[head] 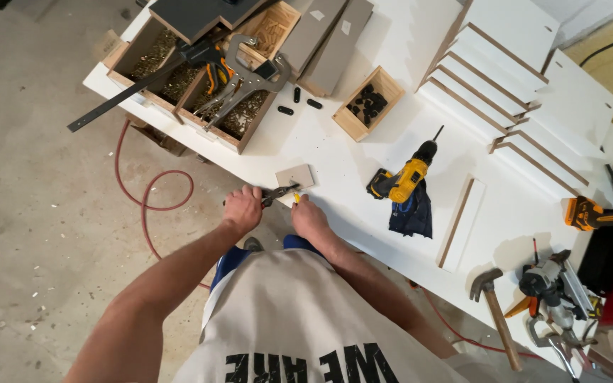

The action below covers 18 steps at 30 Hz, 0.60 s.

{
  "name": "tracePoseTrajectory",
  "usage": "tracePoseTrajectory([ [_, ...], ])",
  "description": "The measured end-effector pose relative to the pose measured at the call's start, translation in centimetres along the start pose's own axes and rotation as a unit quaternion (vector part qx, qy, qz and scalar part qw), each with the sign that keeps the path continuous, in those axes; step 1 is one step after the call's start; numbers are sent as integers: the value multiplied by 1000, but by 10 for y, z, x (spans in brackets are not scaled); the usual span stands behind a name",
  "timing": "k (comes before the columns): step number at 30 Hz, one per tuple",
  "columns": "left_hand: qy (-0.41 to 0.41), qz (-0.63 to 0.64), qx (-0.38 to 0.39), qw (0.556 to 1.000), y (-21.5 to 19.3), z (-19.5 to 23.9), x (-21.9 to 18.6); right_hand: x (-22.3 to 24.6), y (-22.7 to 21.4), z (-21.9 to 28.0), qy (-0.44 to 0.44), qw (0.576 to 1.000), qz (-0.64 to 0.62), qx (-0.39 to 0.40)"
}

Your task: Trimming small protrusions from a wooden component using pliers and a utility knife

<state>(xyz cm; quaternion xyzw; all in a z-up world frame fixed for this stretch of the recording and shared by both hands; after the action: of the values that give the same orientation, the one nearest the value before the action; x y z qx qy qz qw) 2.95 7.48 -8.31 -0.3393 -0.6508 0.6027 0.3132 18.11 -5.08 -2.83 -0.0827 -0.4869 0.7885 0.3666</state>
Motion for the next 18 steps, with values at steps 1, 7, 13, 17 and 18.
tracePoseTrajectory([
  [1, 1, 1, 0, 1000, -1, -2, 1, 0, -2, -2, 1, 1000, 0, 0],
  [7, -4, 19, 39, 999, 10, -11, 8, 1, -5, -7, 5, 1000, -9, -4],
  [13, -49, 103, 129, 985, 3, 3, -3, -1, 3, -6, 3, 1000, 8, -15],
  [17, -14, -4, -16, 1000, 7, 0, -5, -12, 11, -11, 0, 1000, 8, -10],
  [18, 4, -25, -48, 998, 10, 2, 0, -10, 13, -9, -1, 1000, 0, -2],
])
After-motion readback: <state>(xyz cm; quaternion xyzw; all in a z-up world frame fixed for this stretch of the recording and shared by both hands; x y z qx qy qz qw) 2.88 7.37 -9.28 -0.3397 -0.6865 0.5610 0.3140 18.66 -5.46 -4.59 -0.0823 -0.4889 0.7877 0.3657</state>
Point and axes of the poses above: each hand's wrist, its own z-axis away from the middle knuckle, its own y-axis out of the palm, x = y × z, the point moved 1 cm from there along -z, towards the middle knuckle, and after that the axes turned 1 degree about z, right-handed, at the moved point
